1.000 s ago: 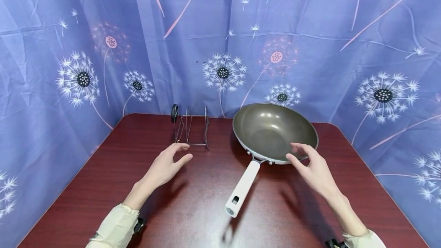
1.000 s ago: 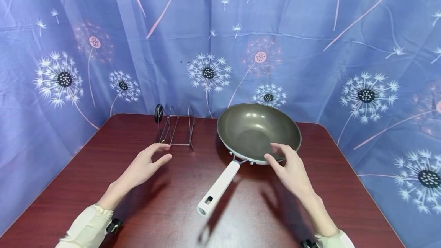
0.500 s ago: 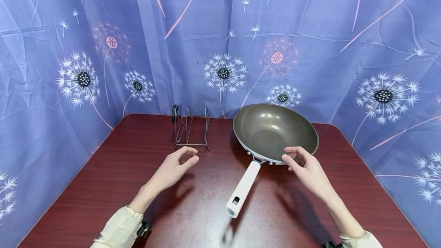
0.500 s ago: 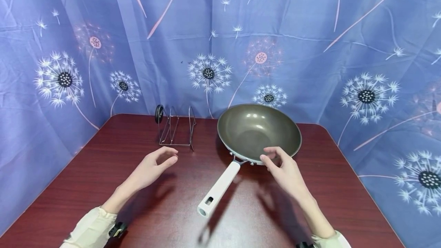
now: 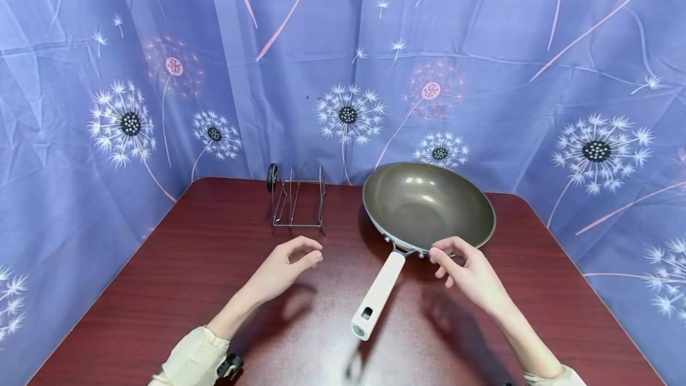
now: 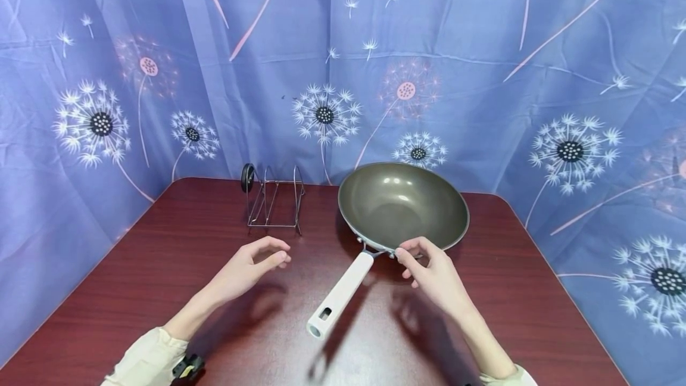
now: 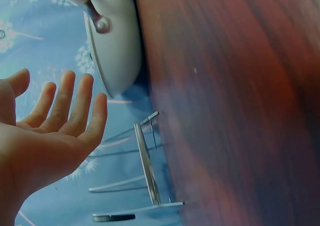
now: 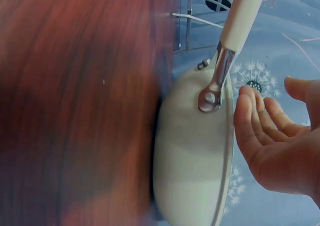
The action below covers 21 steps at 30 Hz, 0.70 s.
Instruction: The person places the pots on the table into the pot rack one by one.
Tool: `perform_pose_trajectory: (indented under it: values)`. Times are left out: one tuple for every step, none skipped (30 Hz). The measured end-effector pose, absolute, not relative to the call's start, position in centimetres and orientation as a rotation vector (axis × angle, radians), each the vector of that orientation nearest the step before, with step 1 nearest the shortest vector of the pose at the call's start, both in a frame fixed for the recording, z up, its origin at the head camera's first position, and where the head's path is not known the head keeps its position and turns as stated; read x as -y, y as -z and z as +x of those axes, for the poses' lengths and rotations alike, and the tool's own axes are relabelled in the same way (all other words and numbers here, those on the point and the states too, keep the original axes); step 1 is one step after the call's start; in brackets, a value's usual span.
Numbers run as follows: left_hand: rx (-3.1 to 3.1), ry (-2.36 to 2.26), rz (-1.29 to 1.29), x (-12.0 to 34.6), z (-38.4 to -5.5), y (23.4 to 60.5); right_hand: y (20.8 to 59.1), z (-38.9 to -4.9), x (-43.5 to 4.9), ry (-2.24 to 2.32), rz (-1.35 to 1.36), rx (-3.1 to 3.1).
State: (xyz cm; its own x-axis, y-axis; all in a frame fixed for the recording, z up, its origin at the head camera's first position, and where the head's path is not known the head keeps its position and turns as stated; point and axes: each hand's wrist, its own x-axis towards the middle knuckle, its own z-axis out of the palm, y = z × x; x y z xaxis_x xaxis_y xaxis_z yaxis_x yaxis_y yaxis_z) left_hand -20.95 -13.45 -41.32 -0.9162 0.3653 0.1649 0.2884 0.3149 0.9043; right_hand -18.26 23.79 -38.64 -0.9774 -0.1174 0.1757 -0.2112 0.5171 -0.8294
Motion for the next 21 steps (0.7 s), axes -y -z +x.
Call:
perform_pose_trajectory:
  values:
    - [-2.469, -1.697, 0.627, 13.2, -20.8, 41.3, 38.7, -18.2, -23.6, -1.493, 0.286, 2.649]
    - [-2.443, -1.707, 0.636, 13.0, -20.7, 41.3, 38.8, -18.2, -23.5, -1.513, 0.287, 2.650]
    - [-2.415, -1.716, 0.641, 12.8, -20.5, 41.2, 38.9, -18.2, -23.3, -1.532, 0.287, 2.654]
    - [-2.385, -1.724, 0.644, 12.6, -20.3, 41.2, 39.0, -18.1, -23.1, -1.551, 0.293, 2.655]
    - [-2.357, -1.732, 0.647, 12.3, -20.2, 41.1, 39.0, -18.1, -23.0, -1.573, 0.292, 2.658]
    - [-2.327, -1.743, 0.649, 12.1, -20.0, 41.1, 39.1, -18.0, -22.8, -1.590, 0.291, 2.660]
    - [-2.300, -1.752, 0.654, 11.9, -19.9, 41.0, 39.2, -18.0, -22.7, -1.606, 0.286, 2.663]
    - [-2.283, -1.753, 0.667, 11.7, -19.8, 40.9, 39.2, -18.0, -22.5, -1.623, 0.282, 2.664]
    - [-2.267, -1.756, 0.675, 11.4, -19.7, 40.8, 39.2, -18.0, -22.4, -1.638, 0.280, 2.663]
    - [-2.253, -1.756, 0.687, 11.3, -19.6, 40.7, 39.2, -17.9, -22.3, -1.654, 0.271, 2.663]
    - [-2.241, -1.758, 0.702, 11.1, -19.4, 40.6, 39.3, -17.9, -22.2, -1.666, 0.264, 2.664]
    - [-2.230, -1.759, 0.713, 10.9, -19.3, 40.5, 39.3, -17.9, -22.1, -1.675, 0.258, 2.665]
    - [-2.221, -1.759, 0.723, 10.8, -19.2, 40.4, 39.3, -17.9, -22.0, -1.685, 0.254, 2.666]
    - [-2.212, -1.760, 0.731, 10.7, -19.2, 40.4, 39.2, -17.9, -21.9, -1.695, 0.253, 2.666]
    - [-2.201, -1.764, 0.728, 10.6, -19.1, 40.4, 39.3, -17.9, -21.8, -1.704, 0.254, 2.666]
    - [-2.192, -1.766, 0.730, 10.5, -19.0, 40.5, 39.3, -17.9, -21.8, -1.714, 0.252, 2.665]
    - [-2.181, -1.771, 0.724, 10.5, -18.9, 40.5, 39.3, -17.8, -21.7, -1.723, 0.251, 2.665]
    - [-2.173, -1.773, 0.720, 10.4, -18.9, 40.5, 39.2, -17.8, -21.6, -1.734, 0.250, 2.662]
    - [-2.163, -1.774, 0.713, 10.3, -18.8, 40.6, 39.2, -17.8, -21.5, -1.744, 0.253, 2.660]
    - [-2.148, -1.779, 0.704, 10.2, -18.8, 40.7, 39.2, -17.8, -21.4, -1.752, 0.257, 2.660]
    - [-2.133, -1.785, 0.692, 10.1, -18.7, 40.7, 39.2, -17.8, -21.3, -1.760, 0.263, 2.660]
